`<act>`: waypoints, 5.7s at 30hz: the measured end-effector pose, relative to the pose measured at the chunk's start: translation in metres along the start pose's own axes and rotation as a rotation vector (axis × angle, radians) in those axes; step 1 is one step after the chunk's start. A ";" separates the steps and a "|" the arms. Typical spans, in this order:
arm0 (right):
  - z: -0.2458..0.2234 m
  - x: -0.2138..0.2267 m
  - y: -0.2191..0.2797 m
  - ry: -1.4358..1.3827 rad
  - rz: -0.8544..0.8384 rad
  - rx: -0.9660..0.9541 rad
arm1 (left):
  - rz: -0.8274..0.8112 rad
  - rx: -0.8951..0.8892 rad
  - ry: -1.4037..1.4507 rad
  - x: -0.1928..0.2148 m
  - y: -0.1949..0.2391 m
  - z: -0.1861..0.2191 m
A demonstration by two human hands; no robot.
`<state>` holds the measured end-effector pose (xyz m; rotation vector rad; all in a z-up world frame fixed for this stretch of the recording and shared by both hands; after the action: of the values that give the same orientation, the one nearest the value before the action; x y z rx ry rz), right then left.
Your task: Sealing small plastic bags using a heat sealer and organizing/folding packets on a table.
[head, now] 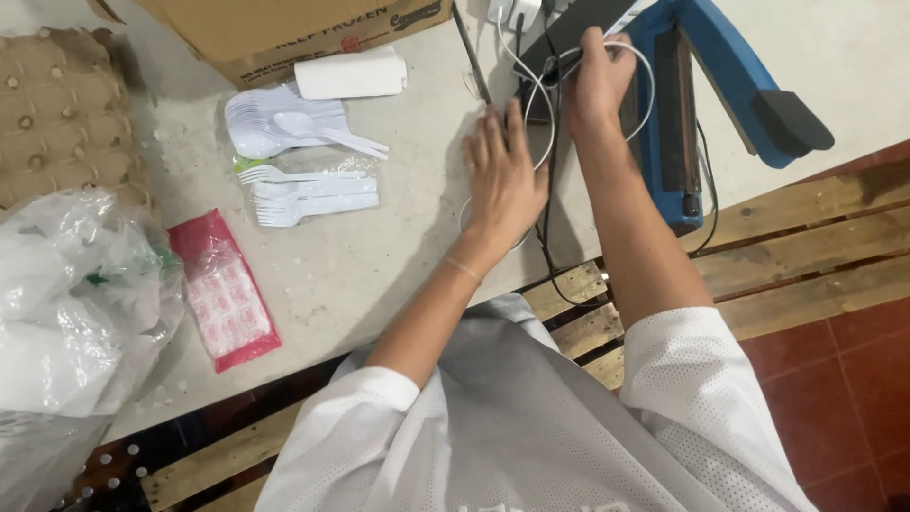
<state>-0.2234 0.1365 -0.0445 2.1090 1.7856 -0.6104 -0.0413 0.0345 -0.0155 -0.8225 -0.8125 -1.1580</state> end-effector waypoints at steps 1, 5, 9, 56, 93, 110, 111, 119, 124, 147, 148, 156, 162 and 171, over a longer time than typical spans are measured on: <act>0.003 0.000 -0.011 -0.031 0.062 0.035 | 0.013 -0.017 0.033 -0.004 -0.010 0.008; 0.006 0.006 -0.047 0.237 -0.138 0.187 | 0.188 -0.118 0.201 -0.028 -0.047 0.026; -0.019 -0.022 -0.050 -0.038 0.003 -0.050 | 0.327 -0.128 0.453 -0.044 -0.075 0.037; -0.005 -0.028 -0.005 -0.515 0.124 0.050 | 0.040 -0.126 0.038 0.013 -0.154 -0.029; -0.066 -0.029 0.082 0.589 -0.087 0.060 | -0.145 -0.138 0.042 0.045 -0.210 -0.039; -0.054 0.011 0.062 0.123 0.020 -0.119 | -0.388 -0.075 0.383 0.068 -0.214 -0.035; -0.055 0.009 0.064 0.225 0.016 -0.109 | -0.330 -0.275 0.284 0.036 -0.241 -0.048; -0.112 -0.040 0.185 0.951 -0.189 0.036 | -0.072 0.265 0.837 0.050 -0.217 -0.028; -0.095 -0.050 0.201 0.437 -0.298 0.188 | 0.094 0.177 1.164 0.033 -0.197 -0.026; 0.005 -0.072 0.028 -0.381 -0.138 -0.095 | 0.298 -0.224 1.031 0.134 -0.053 -0.077; 0.020 -0.064 0.014 -0.394 -0.190 -0.042 | 0.301 -0.205 1.068 0.145 -0.038 -0.085; 0.009 -0.074 0.019 -0.325 -0.192 -0.201 | 0.435 0.019 0.951 0.185 0.084 -0.163; 0.006 -0.074 0.028 -0.338 -0.236 -0.247 | 0.455 0.085 0.961 0.166 0.112 -0.174; 0.003 -0.074 0.030 -0.150 -0.384 -0.074 | 0.385 -0.244 0.800 0.126 -0.009 -0.094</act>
<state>-0.2036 0.0667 -0.0111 1.6341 2.1030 -0.7611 -0.0132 -0.1049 0.0515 -0.5933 0.1463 -1.1134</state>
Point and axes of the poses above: each hand's wrist, its own y-axis away from the middle knuckle, its own x-axis out of the back of the hand, z = x × y, the point moved 3 cm from there along -y, towards the middle knuckle, and after that the axes turned 2 degrees about x, right-handed, at the moved point
